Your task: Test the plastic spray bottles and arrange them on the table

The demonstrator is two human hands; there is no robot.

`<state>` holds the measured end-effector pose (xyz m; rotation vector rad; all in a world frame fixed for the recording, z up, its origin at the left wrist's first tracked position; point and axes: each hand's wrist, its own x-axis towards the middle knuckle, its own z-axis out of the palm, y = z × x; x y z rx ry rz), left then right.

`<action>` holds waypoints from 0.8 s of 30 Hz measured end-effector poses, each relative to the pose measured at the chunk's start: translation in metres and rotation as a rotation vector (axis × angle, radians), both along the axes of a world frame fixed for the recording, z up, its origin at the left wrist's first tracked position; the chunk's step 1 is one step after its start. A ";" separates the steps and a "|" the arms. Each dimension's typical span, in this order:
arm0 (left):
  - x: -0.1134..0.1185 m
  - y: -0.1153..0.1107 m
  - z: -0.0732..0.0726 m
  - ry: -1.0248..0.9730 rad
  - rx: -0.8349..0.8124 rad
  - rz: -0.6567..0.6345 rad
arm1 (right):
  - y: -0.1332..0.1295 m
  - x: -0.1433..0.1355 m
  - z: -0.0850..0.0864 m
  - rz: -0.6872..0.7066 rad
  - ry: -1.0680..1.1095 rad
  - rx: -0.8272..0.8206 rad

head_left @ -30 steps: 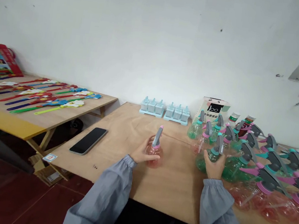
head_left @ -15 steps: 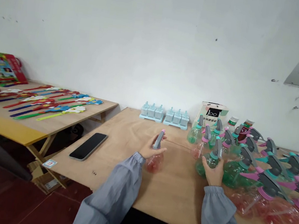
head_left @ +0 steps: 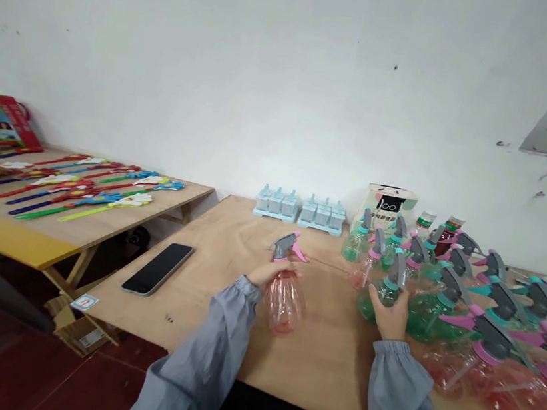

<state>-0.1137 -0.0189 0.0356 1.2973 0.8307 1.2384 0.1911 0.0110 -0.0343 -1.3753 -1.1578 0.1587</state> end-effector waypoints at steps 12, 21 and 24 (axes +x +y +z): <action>0.022 0.013 0.007 -0.203 -0.308 -0.165 | -0.002 -0.001 0.001 0.023 -0.021 -0.012; 0.027 0.000 0.017 -0.098 -0.263 -0.323 | -0.001 0.000 0.000 0.026 -0.036 0.004; 0.028 0.000 0.017 -0.083 -0.239 -0.353 | -0.001 0.000 0.000 0.040 -0.041 0.009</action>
